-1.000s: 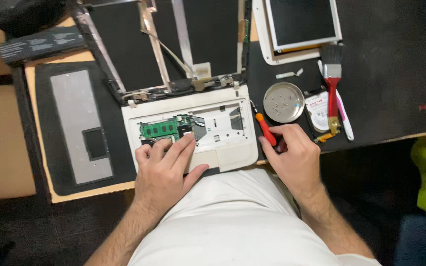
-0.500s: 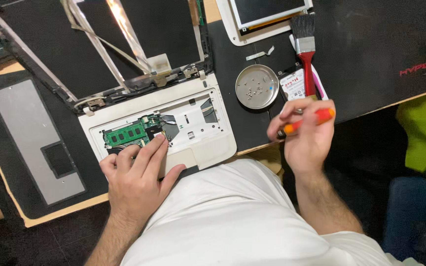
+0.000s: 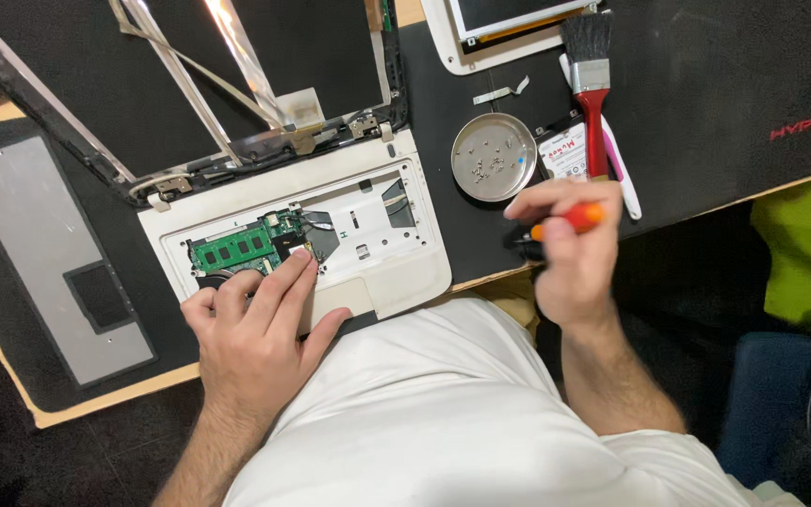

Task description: The person places a white plastic laptop chassis over the exposed motherboard and aligns it. They then use a screwdriver to secure the hard drive into the chassis, tightening several screws to fasten it in place.

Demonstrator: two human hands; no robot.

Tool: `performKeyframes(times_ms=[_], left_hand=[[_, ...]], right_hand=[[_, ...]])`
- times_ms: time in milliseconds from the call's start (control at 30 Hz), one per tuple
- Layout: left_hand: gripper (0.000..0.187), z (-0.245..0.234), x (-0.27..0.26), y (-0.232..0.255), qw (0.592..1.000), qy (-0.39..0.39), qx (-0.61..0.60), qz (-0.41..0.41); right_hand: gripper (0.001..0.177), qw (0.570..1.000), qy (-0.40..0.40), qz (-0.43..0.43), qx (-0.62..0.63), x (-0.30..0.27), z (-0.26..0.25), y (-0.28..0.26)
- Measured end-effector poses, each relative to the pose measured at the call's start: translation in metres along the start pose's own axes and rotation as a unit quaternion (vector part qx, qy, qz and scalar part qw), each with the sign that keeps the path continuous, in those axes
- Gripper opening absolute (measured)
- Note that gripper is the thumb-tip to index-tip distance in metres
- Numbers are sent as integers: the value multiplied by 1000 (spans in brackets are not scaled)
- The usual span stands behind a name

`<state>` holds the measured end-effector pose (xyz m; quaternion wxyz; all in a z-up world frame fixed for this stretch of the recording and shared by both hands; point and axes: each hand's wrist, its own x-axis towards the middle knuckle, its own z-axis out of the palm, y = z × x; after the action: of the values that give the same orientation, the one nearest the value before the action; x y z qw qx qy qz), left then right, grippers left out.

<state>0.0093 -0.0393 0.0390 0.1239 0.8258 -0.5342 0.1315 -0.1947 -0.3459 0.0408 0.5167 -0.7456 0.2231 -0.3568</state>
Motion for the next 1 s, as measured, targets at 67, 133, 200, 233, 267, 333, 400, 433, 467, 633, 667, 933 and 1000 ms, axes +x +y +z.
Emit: performKeyframes(times_ms=[67,133,200,233,267,333,400,433,467,633,667,933,1000], left_hand=[[60,0,0,0,1000,-2,2,-1],[60,0,-1,1,1000,-2,5,-1],[60,0,-1,1,1000,-4,8,-2],[60,0,-1,1,1000,-4,8,-2],[60,1,-1,0,1000,-4,6,-3],[59,0,-2,0,1000,-5,6,-5],[59,0,-1,0,1000,-2,4,0],[59,0,-1,0,1000,-2,4,0],[60,1,-1,0,1000,-3,5,-1],[59,1,-2,1,1000,-1,6,-3],[59,2,-3,1,1000,-1,7,-4],[62,1,-2,0,1000,2,16,5],[61,1,-2,0,1000,6,12,3]], right_hand=[[36,998,19,-47,-34,6,-1,-7],[42,992,39,-96,-69,8,0,-5],[41,995,71,-61,-28,6,3,6],[41,995,72,-62,-28,6,6,10],[39,995,74,-67,-28,6,10,15],[37,994,75,-72,-28,7,15,21],[31,992,57,-108,-44,6,17,26],[31,992,57,-107,-44,6,18,26],[31,991,60,-105,-61,5,19,26],[31,986,64,-108,-110,3,20,27],[31,986,62,-103,-114,2,20,27],[28,984,60,-98,-134,4,22,22],[27,983,66,-107,-131,5,22,22]])
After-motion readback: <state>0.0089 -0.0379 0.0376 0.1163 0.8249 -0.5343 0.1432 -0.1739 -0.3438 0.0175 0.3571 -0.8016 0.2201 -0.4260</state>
